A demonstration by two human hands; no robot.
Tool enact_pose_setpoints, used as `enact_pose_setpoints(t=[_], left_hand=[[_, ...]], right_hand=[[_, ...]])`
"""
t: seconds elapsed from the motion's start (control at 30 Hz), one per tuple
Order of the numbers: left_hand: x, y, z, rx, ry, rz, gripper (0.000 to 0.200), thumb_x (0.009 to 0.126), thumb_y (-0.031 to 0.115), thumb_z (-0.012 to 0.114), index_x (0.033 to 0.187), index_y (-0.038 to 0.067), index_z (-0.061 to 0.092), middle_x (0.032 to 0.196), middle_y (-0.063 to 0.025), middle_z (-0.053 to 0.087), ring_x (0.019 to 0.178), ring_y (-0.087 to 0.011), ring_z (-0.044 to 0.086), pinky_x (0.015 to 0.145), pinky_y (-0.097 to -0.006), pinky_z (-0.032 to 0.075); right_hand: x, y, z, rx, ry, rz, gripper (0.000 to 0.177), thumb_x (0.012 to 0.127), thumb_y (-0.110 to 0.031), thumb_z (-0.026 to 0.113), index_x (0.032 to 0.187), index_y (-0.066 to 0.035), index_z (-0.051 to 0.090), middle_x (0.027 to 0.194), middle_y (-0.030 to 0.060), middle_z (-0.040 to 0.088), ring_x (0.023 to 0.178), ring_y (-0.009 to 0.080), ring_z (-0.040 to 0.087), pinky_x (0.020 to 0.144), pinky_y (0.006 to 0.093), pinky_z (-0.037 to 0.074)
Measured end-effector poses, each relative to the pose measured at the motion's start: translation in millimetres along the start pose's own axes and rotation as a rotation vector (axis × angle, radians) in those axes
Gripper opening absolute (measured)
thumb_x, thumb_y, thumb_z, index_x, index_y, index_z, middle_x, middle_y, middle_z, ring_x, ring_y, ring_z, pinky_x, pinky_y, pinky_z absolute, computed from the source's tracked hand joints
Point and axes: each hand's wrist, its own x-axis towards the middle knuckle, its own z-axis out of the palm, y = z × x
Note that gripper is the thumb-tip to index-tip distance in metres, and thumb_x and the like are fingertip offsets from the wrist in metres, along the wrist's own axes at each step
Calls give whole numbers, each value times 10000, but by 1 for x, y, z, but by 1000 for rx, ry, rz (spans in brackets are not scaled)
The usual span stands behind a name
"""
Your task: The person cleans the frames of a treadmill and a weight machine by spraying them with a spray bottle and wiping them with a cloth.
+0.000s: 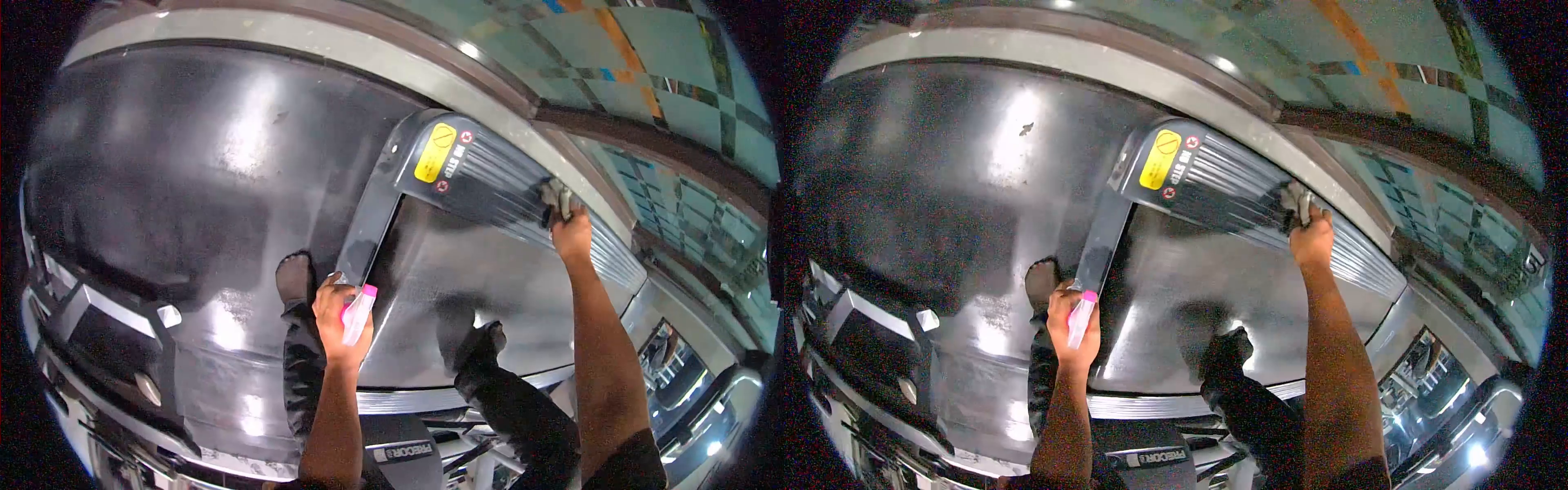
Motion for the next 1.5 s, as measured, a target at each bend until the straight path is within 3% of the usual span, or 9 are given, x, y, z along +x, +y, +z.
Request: enact_pose_setpoints(t=[0.13, 0.27, 0.57, 0.7, 0.87, 1.0, 1.23, 1.43, 1.5], left_hand=[[-5, -4, 4, -18, 13, 23, 260, 704, -16, 707, 932, 59, 606, 1020, -133, 636, 1122, -365, 606, 962, -454, 440], [-6, -3, 8, -7, 3, 51, 283, 701, -29, 716, 946, 51, 600, 1024, -140, 635, 1117, -372, 607, 955, -460, 449], [-6, -6, 6, 30, -38, 15, 288, 707, -5, 727, 956, 55, 595, 1043, -161, 631, 1115, -382, 605, 939, -463, 459], [-9, -7, 5, 44, -64, 13, 286, 699, -3, 716, 952, 56, 596, 1038, -155, 629, 1134, -385, 598, 954, -470, 443], [-9, -4, 6, 16, -67, 31, 275, 696, -8, 706, 941, 54, 597, 999, -140, 617, 1137, -385, 597, 954, -475, 442], [-12, -2, 10, 37, -71, 26, 283, 686, -20, 708, 936, 51, 597, 994, -139, 615, 1131, -386, 597, 954, -475, 442], [-11, -1, 12, 31, -84, 34, 280, 697, -12, 713, 947, 49, 601, 1005, -143, 620, 1121, -385, 599, 952, -471, 441], [-7, -2, 6, 25, -55, 45, 281, 695, -14, 711, 945, 56, 602, 1021, -146, 624, 1130, -374, 601, 954, -468, 440], [-8, -3, 5, 15, -59, 37, 283, 692, -18, 709, 941, 60, 601, 1018, -144, 624, 1135, -373, 601, 955, -469, 439]], right_hand=[[13, -75, 22, 205, 181, -303, 277, 888, -117, 678, 1143, -19, 633, 1106, 217, 638, 1020, 387, 620, 889, 441, 484], [-5, -177, 16, 215, 64, -348, 611, 743, -26, 678, 1330, -177, 602, 1322, 209, 508, 1141, 435, 526, 1012, 500, 451], [-34, 15, 11, -217, -161, -86, 424, 774, -47, 691, 1191, -110, 637, 1262, 194, 561, 1075, 415, 599, 940, 473, 506], [-23, 11, 21, 162, -75, 75, 385, 800, -89, 717, 1166, -12, 625, 1165, 232, 626, 1035, 420, 631, 926, 474, 505], [-33, -111, 37, 754, 1, -112, 442, 878, -147, 710, 1275, -3, 581, 1178, 273, 633, 1051, 401, 652, 896, 415, 523], [-40, -192, 27, 293, 25, -281, 647, 813, -75, 712, 1418, -46, 484, 1193, 243, 591, 1126, 431, 571, 991, 458, 467], [-48, -81, 37, 23, -61, -416, 756, 706, 38, 689, 1397, -232, 544, 1308, 132, 544, 1155, 395, 554, 974, 459, 511], [-55, 74, 39, -198, -117, -65, 578, 786, -81, 666, 1353, -147, 573, 1227, 194, 629, 1085, 381, 627, 990, 483, 490], [-48, 61, 28, 209, -132, 312, 422, 812, -95, 678, 1229, -41, 643, 1121, 219, 674, 1055, 362, 649, 984, 428, 484]])
